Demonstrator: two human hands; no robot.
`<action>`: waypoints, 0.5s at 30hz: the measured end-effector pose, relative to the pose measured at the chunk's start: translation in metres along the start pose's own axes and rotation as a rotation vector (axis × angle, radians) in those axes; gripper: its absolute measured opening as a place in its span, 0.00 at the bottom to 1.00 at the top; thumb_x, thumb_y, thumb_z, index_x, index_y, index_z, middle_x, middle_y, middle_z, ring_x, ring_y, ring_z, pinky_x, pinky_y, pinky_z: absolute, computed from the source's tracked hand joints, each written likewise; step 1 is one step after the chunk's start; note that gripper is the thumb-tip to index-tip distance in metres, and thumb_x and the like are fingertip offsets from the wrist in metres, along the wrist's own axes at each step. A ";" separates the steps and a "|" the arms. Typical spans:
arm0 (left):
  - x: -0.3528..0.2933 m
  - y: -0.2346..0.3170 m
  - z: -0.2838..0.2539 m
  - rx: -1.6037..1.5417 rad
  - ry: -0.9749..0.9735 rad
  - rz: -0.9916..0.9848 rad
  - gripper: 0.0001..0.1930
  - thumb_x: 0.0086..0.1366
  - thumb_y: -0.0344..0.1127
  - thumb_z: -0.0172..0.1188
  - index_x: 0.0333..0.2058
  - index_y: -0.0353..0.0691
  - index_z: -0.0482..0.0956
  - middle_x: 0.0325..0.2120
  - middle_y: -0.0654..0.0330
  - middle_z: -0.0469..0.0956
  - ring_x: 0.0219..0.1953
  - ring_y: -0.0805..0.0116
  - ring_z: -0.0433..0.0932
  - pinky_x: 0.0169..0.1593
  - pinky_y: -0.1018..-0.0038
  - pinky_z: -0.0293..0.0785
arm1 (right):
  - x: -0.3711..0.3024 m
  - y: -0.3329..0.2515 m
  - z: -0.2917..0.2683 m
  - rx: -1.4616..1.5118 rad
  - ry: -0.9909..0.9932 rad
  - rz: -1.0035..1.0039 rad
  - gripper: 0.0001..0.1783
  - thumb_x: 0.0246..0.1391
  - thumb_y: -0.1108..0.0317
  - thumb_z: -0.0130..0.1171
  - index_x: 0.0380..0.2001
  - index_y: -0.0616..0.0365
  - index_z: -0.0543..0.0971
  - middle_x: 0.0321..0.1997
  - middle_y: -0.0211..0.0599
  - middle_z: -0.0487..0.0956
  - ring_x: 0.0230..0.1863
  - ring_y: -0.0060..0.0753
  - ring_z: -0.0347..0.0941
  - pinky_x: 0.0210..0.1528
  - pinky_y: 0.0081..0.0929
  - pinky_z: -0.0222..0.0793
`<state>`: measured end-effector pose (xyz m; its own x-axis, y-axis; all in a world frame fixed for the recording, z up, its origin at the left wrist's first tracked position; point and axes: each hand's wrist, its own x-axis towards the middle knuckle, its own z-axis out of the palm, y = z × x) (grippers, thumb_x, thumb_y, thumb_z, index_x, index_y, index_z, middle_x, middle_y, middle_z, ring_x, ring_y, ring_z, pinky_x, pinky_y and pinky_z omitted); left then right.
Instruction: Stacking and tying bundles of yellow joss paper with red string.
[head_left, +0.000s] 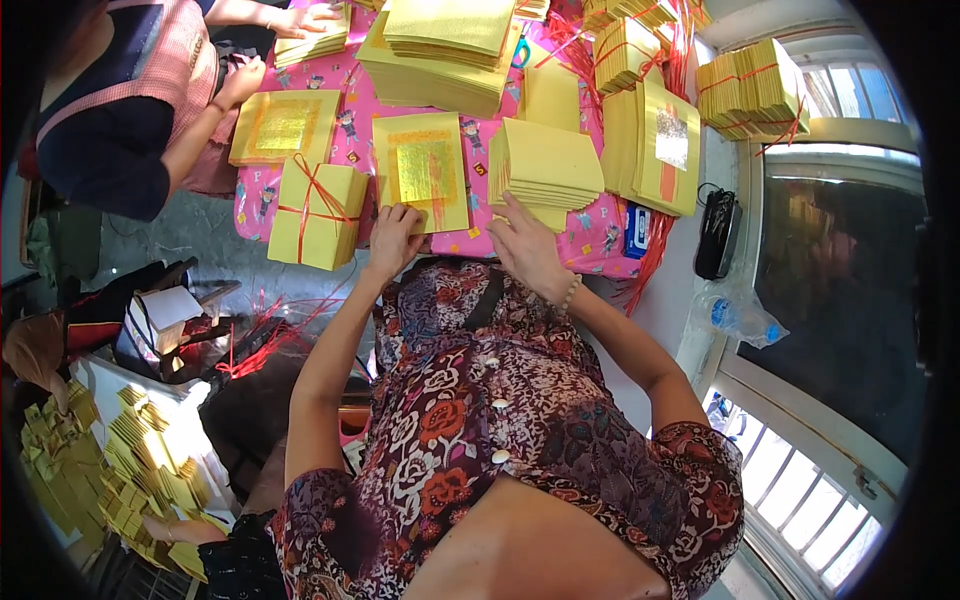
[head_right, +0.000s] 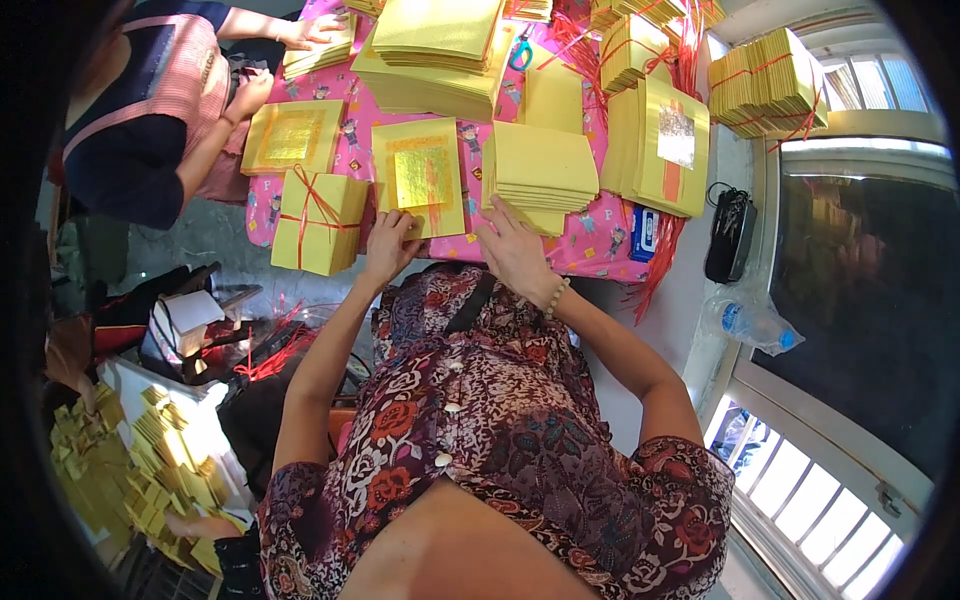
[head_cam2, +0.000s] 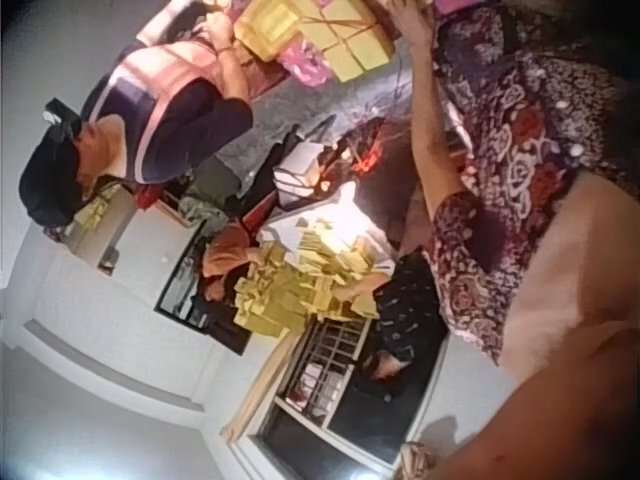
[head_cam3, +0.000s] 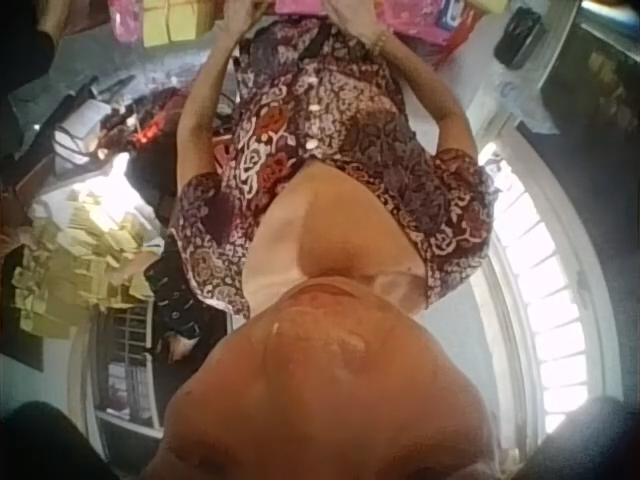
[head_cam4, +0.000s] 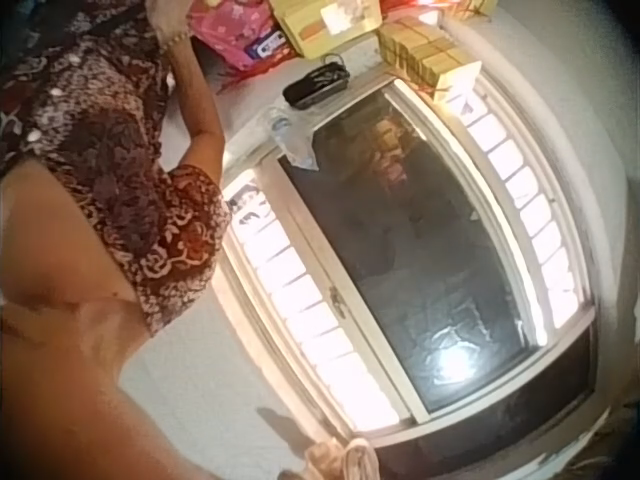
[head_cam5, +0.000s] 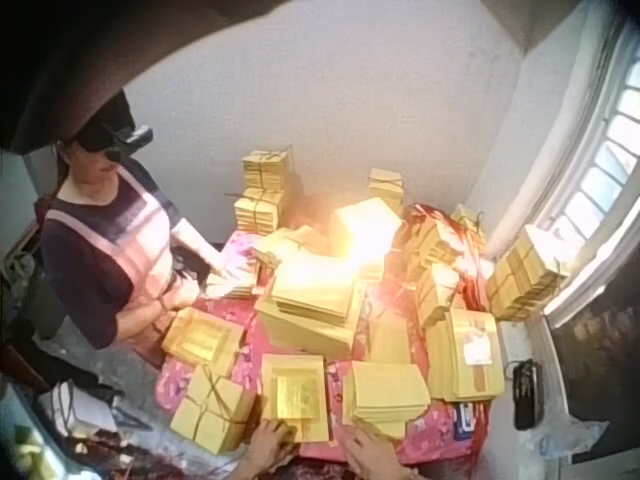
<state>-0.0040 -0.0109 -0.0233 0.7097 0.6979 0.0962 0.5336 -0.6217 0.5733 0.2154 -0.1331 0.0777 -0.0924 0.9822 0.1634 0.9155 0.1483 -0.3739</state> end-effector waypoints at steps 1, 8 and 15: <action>0.000 0.000 -0.001 -0.004 0.000 -0.001 0.16 0.46 0.31 0.66 0.36 0.41 0.74 0.35 0.59 0.71 0.42 0.56 0.69 0.42 0.63 0.71 | 0.001 -0.001 -0.002 -0.010 0.031 -0.016 0.10 0.49 0.72 0.56 0.37 0.58 0.73 0.48 0.41 0.71 0.59 0.47 0.64 0.50 0.38 0.68; 0.005 -0.005 -0.013 -0.093 -0.076 -0.015 0.17 0.44 0.32 0.69 0.35 0.41 0.75 0.34 0.60 0.72 0.42 0.57 0.70 0.43 0.64 0.71 | 0.007 -0.007 0.013 0.111 -0.143 0.062 0.07 0.49 0.70 0.56 0.33 0.57 0.72 0.34 0.38 0.72 0.39 0.41 0.72 0.38 0.34 0.71; 0.010 -0.009 -0.018 -0.190 -0.106 0.000 0.13 0.46 0.34 0.69 0.32 0.40 0.79 0.29 0.58 0.74 0.36 0.56 0.73 0.40 0.64 0.70 | 0.035 0.007 0.080 0.023 -0.221 -0.003 0.11 0.45 0.66 0.60 0.33 0.56 0.73 0.33 0.36 0.71 0.38 0.39 0.72 0.35 0.34 0.72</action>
<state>-0.0097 0.0082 -0.0124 0.7597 0.6500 0.0157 0.4442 -0.5365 0.7176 0.1878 -0.0884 0.0078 -0.1805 0.9828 -0.0386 0.9064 0.1510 -0.3946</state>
